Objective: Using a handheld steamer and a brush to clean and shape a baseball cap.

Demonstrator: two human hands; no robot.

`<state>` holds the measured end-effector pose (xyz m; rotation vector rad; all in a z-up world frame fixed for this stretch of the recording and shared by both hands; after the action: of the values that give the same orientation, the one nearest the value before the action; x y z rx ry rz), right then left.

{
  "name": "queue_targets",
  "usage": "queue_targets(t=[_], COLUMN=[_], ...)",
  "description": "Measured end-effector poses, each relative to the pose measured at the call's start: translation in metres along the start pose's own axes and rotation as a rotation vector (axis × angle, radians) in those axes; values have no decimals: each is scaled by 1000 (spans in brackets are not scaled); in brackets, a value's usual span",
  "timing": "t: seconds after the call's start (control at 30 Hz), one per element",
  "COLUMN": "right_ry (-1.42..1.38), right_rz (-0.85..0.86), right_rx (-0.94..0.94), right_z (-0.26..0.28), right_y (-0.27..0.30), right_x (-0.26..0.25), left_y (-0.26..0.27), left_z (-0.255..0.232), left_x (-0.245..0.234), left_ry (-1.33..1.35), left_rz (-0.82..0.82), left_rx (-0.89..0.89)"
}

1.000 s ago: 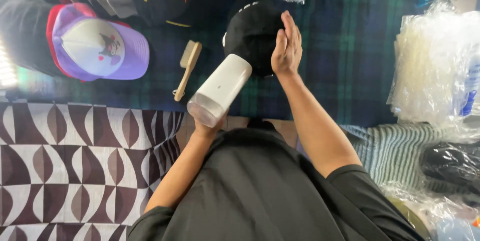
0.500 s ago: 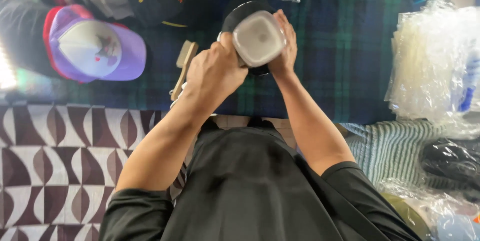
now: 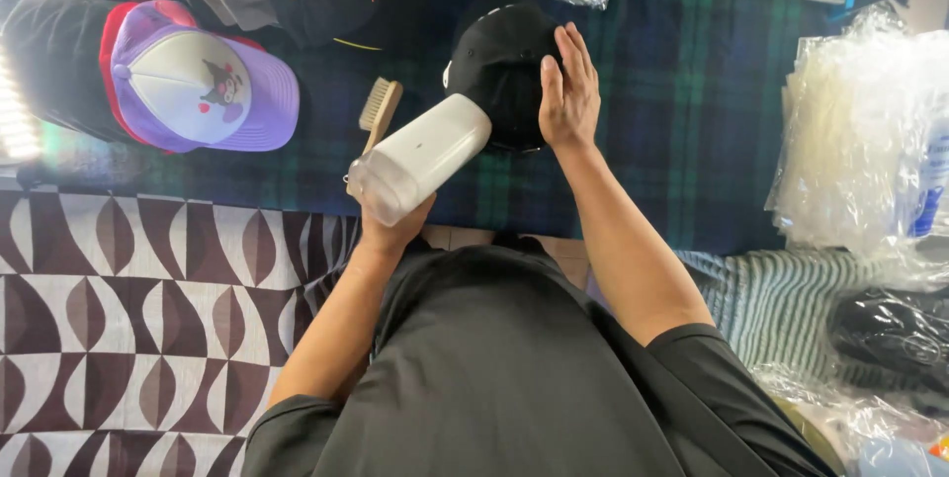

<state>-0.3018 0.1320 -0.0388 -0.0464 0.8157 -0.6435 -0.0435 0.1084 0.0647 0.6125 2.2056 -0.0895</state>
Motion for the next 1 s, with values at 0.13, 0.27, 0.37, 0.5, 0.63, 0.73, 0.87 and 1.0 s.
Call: queue_targets(t=[0.13, 0.27, 0.37, 0.5, 0.63, 0.73, 0.87, 1.0], right_ry=[30, 8, -16, -26, -37, -19, 68, 56], right_rz=[33, 34, 40, 34, 11, 18, -72, -139], right_rx=[-16, -44, -26, -4, -22, 15, -233, -387], right_z=[-2, 8, 8, 0, 9, 11, -2, 10], right_y=[-10, -6, -7, -7, -4, -6, -9, -7], right_x=[0, -3, -8, -4, -10, -7, -4, -7], left_y=[-11, -13, -39, -85, -89, -70, -15, 8], left_z=[12, 23, -2, 1, 74, 143, 176, 125], left_x=[8, 14, -3, -50, -22, 43, 116, 60], left_ry=[3, -15, -79, 146, 442, 786, 1077, 928], left_rz=[-63, -126, -170, 124, 126, 60, -77, -137], left_rx=[63, 130, 103, -286, -453, -572, -590, -308])
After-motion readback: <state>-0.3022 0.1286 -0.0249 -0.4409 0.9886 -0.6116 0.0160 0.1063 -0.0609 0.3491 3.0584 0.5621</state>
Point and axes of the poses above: each hand's wrist, its own y-axis away from the middle knuckle, its own x-axis out of the palm, z = x × y, the point moved 6 cm from there along -y, towards the middle knuckle, and after that the axes turned 3 degrees about -z, right-handed, at the moved point
